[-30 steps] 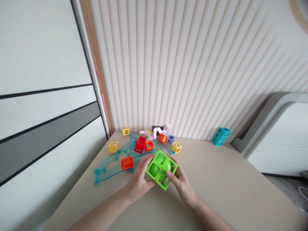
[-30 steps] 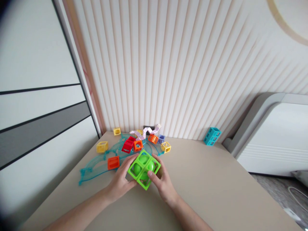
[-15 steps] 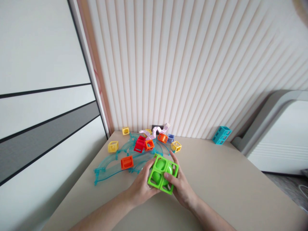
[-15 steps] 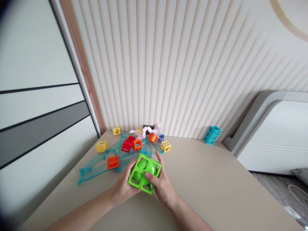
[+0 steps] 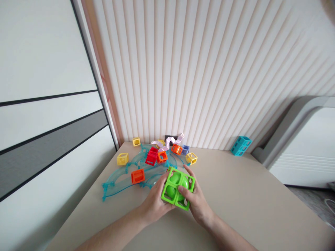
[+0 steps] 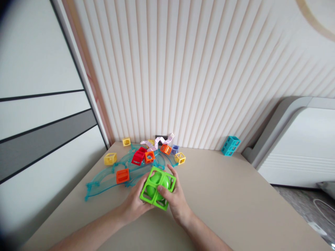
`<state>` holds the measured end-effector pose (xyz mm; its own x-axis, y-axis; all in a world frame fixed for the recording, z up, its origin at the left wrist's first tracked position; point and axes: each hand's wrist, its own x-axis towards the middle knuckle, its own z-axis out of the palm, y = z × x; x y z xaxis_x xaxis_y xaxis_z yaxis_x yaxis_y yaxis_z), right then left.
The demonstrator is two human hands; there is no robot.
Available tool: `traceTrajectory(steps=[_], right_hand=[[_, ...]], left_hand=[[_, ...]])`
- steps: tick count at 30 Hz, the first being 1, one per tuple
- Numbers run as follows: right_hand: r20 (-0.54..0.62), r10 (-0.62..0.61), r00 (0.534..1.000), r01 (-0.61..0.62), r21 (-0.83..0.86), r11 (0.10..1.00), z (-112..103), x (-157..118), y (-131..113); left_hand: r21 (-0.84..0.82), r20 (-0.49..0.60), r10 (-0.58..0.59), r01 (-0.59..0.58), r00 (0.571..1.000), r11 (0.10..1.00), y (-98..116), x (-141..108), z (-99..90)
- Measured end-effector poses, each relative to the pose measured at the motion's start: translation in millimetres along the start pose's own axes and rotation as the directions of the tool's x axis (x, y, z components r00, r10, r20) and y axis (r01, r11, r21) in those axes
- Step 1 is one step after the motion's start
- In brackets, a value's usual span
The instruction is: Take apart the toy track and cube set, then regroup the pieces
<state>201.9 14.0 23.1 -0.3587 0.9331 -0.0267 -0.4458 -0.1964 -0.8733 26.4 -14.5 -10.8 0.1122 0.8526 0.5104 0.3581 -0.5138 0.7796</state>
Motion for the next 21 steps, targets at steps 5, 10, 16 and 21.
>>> traceTrajectory(steps=[5, 10, 16, 21], right_hand=[[0.015, 0.009, 1.000, -0.009, -0.030, 1.000, -1.2, 0.4, -1.4], [0.007, 0.023, 1.000, -0.022, -0.041, 0.999, -1.0, 1.9, -1.2], [-0.008, 0.018, 1.000, -0.019, -0.064, 0.998, 2.1, 1.9, -4.3], [0.007, 0.020, 1.000, -0.020, -0.063, 0.998, -0.3, -0.4, -2.3]], left_hand=[[0.011, -0.017, 0.012, -0.012, 1.000, 1.000, -0.1, 0.3, 1.0], [0.044, -0.023, -0.008, 0.009, 1.000, 0.999, 1.8, 0.1, 2.7], [0.041, -0.001, -0.066, 0.066, 0.998, 0.997, 1.9, 0.2, 4.1], [-0.014, -0.017, -0.067, 0.067, 0.998, 0.998, 5.2, 1.3, 2.6]])
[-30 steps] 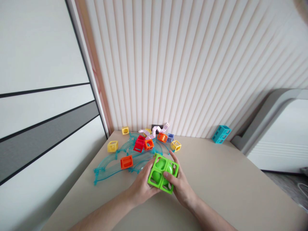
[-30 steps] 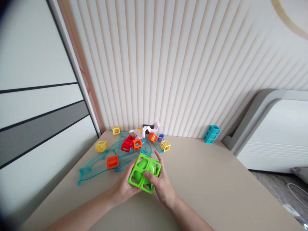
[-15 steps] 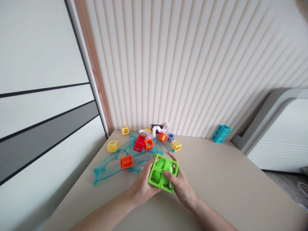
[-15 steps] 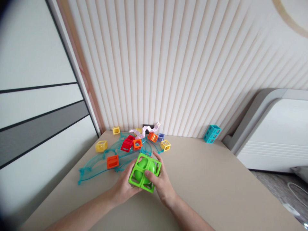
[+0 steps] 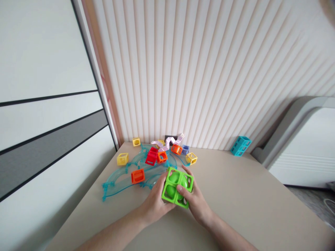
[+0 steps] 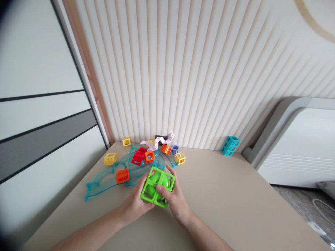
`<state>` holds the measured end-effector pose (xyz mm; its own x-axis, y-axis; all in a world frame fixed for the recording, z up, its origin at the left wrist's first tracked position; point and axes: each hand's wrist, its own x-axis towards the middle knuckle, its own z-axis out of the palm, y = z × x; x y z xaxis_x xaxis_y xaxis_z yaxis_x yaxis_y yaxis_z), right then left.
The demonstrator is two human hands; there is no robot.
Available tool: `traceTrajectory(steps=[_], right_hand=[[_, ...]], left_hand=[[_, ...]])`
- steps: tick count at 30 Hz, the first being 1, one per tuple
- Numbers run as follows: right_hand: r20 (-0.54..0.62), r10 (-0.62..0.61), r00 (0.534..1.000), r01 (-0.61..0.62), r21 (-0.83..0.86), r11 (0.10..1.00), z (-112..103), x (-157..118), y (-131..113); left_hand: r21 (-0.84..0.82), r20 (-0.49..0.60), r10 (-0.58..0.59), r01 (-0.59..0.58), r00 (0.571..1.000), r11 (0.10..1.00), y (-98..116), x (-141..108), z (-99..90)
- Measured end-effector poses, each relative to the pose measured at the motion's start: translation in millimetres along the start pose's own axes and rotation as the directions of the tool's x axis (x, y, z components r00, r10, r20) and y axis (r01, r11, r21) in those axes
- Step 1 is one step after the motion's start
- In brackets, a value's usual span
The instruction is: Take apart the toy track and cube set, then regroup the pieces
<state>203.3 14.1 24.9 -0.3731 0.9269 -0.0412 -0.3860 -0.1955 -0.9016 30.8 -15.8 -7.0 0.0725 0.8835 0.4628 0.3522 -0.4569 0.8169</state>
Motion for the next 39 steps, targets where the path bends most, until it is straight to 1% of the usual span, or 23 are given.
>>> traceTrajectory(steps=[4, 10, 15, 20, 23, 26, 28, 31, 33, 34, 36, 38, 39], right_hand=[[0.018, 0.052, 0.998, -0.054, 0.067, 0.996, -1, -1, 0], [0.040, 0.056, 0.998, -0.061, 0.126, 0.990, -1, 0, -2], [0.058, 0.039, 0.998, -0.047, 0.126, 0.991, -4, 0, 1], [0.110, 0.037, 0.993, -0.051, 0.126, 0.991, -7, 1, 3], [0.143, 0.021, 0.990, -0.038, 0.120, 0.992, -9, 2, 4], [0.161, 0.010, 0.987, -0.029, 0.112, 0.993, -10, 3, 5], [0.149, 0.001, 0.989, -0.017, 0.104, 0.994, -11, 2, 7], [0.125, -0.013, 0.992, 0.006, 0.060, 0.998, -12, 2, 10], [0.109, -0.013, 0.994, 0.011, 0.020, 1.000, -14, 3, 14], [0.093, -0.014, 0.996, 0.014, 0.002, 1.000, -15, 4, 16], [0.027, -0.031, 0.999, 0.032, -0.031, 0.999, -19, 7, 20], [-0.048, -0.073, 0.996, 0.069, -0.070, 0.995, -24, 10, 25], [-0.076, -0.097, 0.992, 0.090, -0.092, 0.992, -27, 11, 28]], left_hand=[[-0.066, -0.037, -0.003, 0.001, 0.999, 0.998, 0, -1, -1.3], [-0.109, -0.015, -0.030, 0.028, 0.999, 0.994, -5, -1, -3.0], [-0.157, 0.021, -0.062, 0.064, 0.998, 0.985, -5, 1, -3.8], [-0.201, 0.055, -0.081, 0.090, 0.995, 0.975, -6, 2, -3.8], [-0.211, 0.061, -0.079, 0.090, 0.995, 0.973, -8, 1, -3.8], [-0.210, 0.063, -0.054, 0.066, 0.997, 0.975, -9, 0, -3.3], [-0.183, 0.041, -0.019, 0.027, 0.999, 0.983, -9, 0, -2.7], [-0.080, -0.066, 0.043, -0.049, 0.997, 0.996, -10, 0, -2.6], [-0.013, -0.104, 0.075, -0.077, 0.992, 0.997, -11, 1, -4.2], [0.007, -0.092, 0.087, -0.087, 0.992, 0.996, -12, 1, -5.5], [0.017, -0.021, 0.120, -0.119, 0.993, 0.993, -12, 1, -8.9], [-0.021, 0.038, 0.163, -0.163, 0.986, 0.986, -10, 1, -12.0], [-0.059, 0.035, 0.175, -0.173, 0.984, 0.983, -7, 2, -13.0]])
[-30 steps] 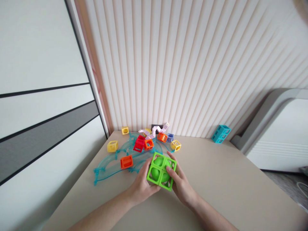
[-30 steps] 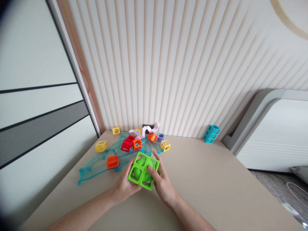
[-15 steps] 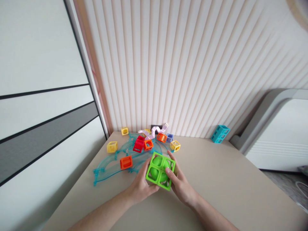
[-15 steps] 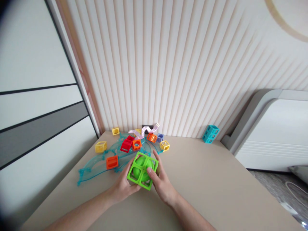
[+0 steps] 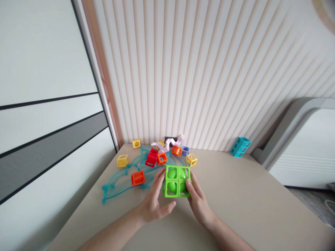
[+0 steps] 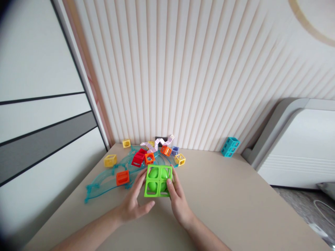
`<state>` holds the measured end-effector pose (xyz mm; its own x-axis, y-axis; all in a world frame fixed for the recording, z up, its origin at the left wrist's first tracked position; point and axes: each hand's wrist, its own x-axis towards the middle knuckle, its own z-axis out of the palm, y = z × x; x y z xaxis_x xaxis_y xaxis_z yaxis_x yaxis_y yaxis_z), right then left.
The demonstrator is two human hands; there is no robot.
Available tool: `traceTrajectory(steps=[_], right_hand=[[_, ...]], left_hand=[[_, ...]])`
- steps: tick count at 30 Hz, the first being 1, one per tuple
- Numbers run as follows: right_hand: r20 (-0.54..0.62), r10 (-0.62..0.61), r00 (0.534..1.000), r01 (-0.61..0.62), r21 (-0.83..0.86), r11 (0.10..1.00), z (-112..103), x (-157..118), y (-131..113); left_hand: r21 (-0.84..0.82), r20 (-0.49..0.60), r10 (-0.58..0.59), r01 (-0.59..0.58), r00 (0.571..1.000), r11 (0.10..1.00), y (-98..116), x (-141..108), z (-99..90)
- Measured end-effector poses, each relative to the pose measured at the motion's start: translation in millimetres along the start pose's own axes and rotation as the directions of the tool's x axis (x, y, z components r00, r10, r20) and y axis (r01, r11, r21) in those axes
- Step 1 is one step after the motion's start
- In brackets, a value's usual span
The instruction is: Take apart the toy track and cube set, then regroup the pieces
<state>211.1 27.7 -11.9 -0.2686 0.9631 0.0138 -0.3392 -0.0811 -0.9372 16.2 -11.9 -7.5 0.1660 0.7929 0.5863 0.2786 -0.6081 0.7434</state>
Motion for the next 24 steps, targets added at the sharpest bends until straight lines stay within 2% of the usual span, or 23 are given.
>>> traceTrajectory(steps=[2, 5, 7, 10, 12, 14, 17, 24], right_hand=[[-0.039, -0.046, 0.998, 0.045, -0.040, 0.998, -4, 2, 5], [-0.048, -0.127, 0.991, 0.120, -0.125, 0.985, -4, -1, 7], [0.006, -0.161, 0.987, 0.159, -0.204, 0.966, 2, -6, 5], [0.104, -0.174, 0.979, 0.197, -0.286, 0.938, 14, -15, 1], [0.119, -0.193, 0.974, 0.221, -0.307, 0.926, 21, -19, 0], [0.095, -0.226, 0.969, 0.245, -0.323, 0.914, 25, -20, 2], [0.042, -0.265, 0.963, 0.262, -0.351, 0.899, 26, -17, 7], [-0.056, -0.257, 0.965, 0.223, -0.350, 0.910, 24, -13, 15]], left_hand=[[-0.102, -0.082, -0.040, 0.031, 0.996, 0.994, 6, 3, -0.2], [-0.291, -0.186, -0.255, 0.194, 0.949, 0.937, 16, 8, 3.3], [-0.348, -0.153, -0.370, 0.301, 0.916, 0.888, 20, 9, 7.2], [-0.297, -0.145, -0.459, 0.404, 0.876, 0.865, 19, 6, 13.8], [-0.290, -0.144, -0.515, 0.461, 0.845, 0.839, 17, 3, 17.9], [-0.301, -0.137, -0.538, 0.482, 0.832, 0.823, 16, 1, 21.1], [-0.267, -0.174, -0.505, 0.453, 0.845, 0.850, 18, 2, 23.9], [-0.224, -0.164, -0.535, 0.497, 0.829, 0.838, 17, 2, 27.7]])
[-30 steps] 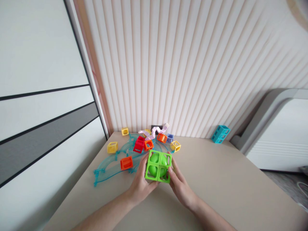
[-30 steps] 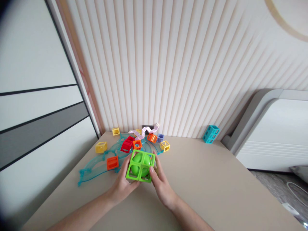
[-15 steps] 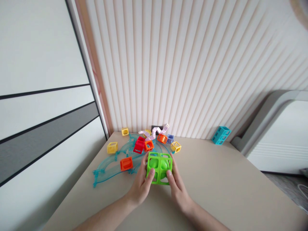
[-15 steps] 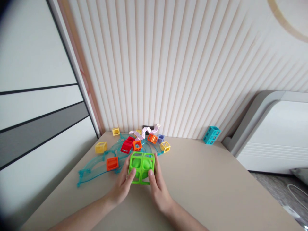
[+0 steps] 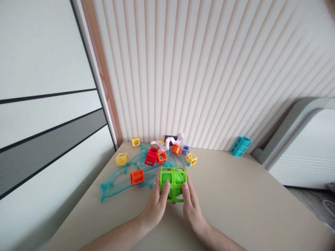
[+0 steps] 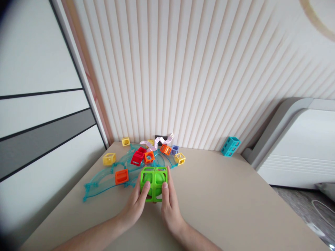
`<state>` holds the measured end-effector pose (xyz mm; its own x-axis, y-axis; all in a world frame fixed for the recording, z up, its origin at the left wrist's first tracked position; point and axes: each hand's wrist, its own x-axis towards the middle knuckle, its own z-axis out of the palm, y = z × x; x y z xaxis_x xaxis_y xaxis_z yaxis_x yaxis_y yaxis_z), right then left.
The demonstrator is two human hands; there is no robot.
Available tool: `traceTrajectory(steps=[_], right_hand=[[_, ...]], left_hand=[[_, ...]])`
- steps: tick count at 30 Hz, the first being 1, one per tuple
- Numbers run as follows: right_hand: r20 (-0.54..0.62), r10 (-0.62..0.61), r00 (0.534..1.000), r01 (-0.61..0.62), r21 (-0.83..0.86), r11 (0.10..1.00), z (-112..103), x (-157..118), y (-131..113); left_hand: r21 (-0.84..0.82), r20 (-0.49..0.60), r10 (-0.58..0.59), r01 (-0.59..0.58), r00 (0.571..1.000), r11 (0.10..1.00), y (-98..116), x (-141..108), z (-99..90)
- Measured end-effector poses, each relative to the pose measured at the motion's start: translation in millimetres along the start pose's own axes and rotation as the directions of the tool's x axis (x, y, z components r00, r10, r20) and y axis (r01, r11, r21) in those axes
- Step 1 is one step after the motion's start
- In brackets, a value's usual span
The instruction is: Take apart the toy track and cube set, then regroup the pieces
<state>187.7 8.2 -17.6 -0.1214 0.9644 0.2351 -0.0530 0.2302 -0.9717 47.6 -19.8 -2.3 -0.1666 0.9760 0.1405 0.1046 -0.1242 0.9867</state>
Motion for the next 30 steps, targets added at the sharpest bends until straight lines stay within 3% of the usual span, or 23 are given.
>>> traceTrajectory(steps=[5, 14, 21, 30], right_hand=[[-0.012, -0.002, 1.000, 0.002, 0.020, 1.000, 2, 1, 2], [0.091, -0.001, 0.996, -0.003, 0.050, 0.999, -8, -2, -13], [0.131, 0.085, 0.988, -0.097, 0.087, 0.991, -5, 2, -4], [0.096, 0.014, 0.995, -0.017, 0.032, 0.999, -7, 0, 5]], left_hand=[[0.023, -0.005, 0.030, -0.030, 1.000, 0.999, -3, 3, -0.7], [0.030, 0.042, 0.066, -0.067, 0.997, 0.997, 6, 0, -10.9], [0.071, 0.074, 0.065, -0.071, 0.995, 0.995, -4, 0, -10.9], [0.057, 0.083, 0.071, -0.076, 0.994, 0.995, 1, -4, -8.4]])
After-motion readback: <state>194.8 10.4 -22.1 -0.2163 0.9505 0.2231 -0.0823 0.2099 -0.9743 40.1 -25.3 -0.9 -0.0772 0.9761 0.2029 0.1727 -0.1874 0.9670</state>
